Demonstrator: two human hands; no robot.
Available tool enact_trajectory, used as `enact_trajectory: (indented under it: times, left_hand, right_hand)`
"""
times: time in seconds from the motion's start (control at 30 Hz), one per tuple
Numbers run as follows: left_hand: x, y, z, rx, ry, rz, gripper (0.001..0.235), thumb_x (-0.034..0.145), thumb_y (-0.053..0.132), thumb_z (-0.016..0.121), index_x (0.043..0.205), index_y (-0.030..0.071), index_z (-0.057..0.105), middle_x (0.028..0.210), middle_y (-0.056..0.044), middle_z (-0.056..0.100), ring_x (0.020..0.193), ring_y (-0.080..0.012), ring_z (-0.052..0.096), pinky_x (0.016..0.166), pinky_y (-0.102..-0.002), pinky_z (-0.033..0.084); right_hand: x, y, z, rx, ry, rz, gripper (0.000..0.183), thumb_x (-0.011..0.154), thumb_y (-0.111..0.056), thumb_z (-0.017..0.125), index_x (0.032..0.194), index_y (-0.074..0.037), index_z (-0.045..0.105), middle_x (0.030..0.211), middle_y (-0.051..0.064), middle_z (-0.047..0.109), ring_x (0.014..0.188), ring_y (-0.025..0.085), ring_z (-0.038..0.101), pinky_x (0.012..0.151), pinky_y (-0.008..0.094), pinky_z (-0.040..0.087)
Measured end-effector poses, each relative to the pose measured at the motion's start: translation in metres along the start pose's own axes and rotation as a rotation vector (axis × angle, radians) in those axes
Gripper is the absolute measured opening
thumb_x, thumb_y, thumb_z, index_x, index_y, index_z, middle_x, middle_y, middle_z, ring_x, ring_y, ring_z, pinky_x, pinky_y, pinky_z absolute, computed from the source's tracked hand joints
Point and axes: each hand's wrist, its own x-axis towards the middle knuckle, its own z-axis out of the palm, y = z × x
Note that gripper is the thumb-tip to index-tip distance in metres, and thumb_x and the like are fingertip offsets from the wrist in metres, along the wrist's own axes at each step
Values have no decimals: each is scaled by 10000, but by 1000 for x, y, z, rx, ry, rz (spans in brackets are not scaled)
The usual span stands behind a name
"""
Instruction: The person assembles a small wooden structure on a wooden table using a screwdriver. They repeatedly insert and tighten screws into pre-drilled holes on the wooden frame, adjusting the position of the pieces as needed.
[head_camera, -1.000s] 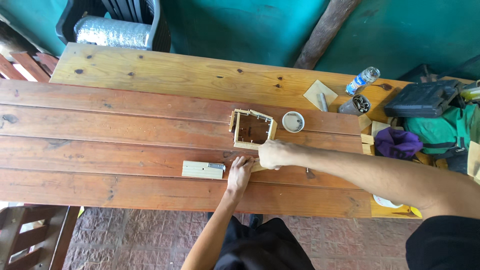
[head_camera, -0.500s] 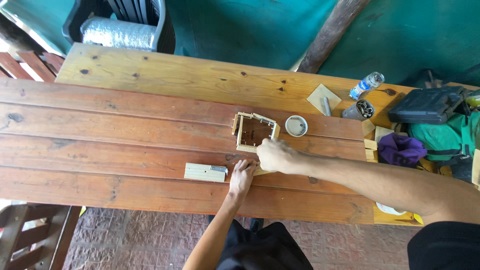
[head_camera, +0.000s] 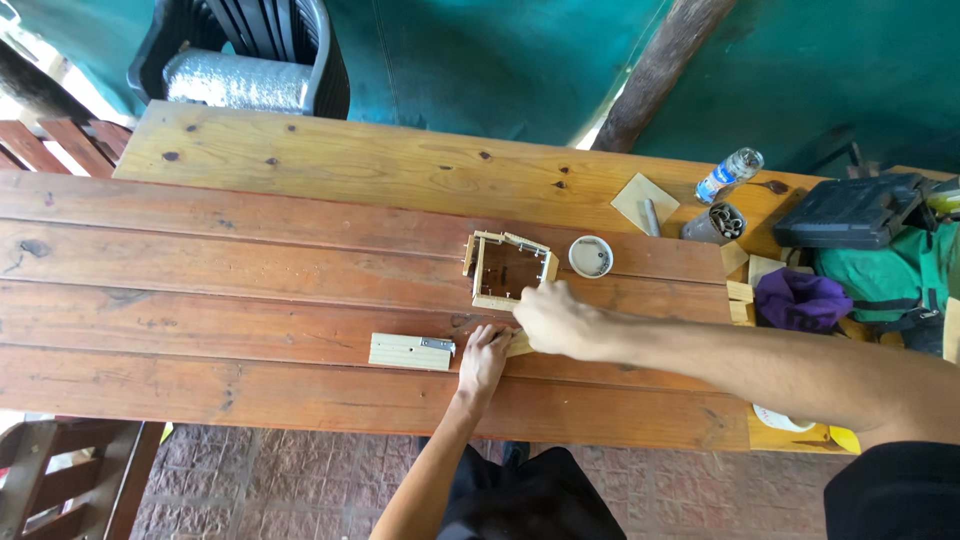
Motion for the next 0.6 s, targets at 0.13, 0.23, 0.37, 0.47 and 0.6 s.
enact_trajectory:
  times: [0.13,0.23,0.37,0.47,0.6]
  left_hand:
    - [3,0,-2,13,7,21,181,847,184,759,1023,151,780,996,-4,662,908,-240,656,791,-332,554]
    - [2,2,-1,4,15,34,160,874,190,741,1026,156,777,1003,1,661,909,-232,657,778,-327,554]
    - [1,-1,6,24,48,35,152,874,204,746,1015,159,780,996,3,665,907,-226,661,776,-322,556]
    - [5,2,-5,12,28,34,144,875,196,745,1007,153,781,984,-8,666,892,-238,659,767,-335,551]
    - [2,-4,3,15,17,39,179,850,209,763,1021,160,781,1000,7,668,899,-220,653,787,-314,550]
  right_hand:
    - [23,12,24,227,-156,274,226,803,-201,644,888,-65,803,880,185,754,874,382,750,689,513,612]
    - [25,8,11,-42,-442,211,354,965,-238,582,1267,-108,713,1216,114,717,1116,259,708,816,307,600]
    - [26,8,18,-95,-114,158,275,867,-305,734,1065,-115,751,933,128,745,911,313,747,663,467,596]
    - [21,-1,12,-230,-52,60,216,839,-218,759,1016,-95,746,859,112,738,852,292,753,650,423,608]
    - [20,7,-4,26,-50,86,104,794,-117,760,785,-16,784,731,154,728,761,310,756,612,439,621]
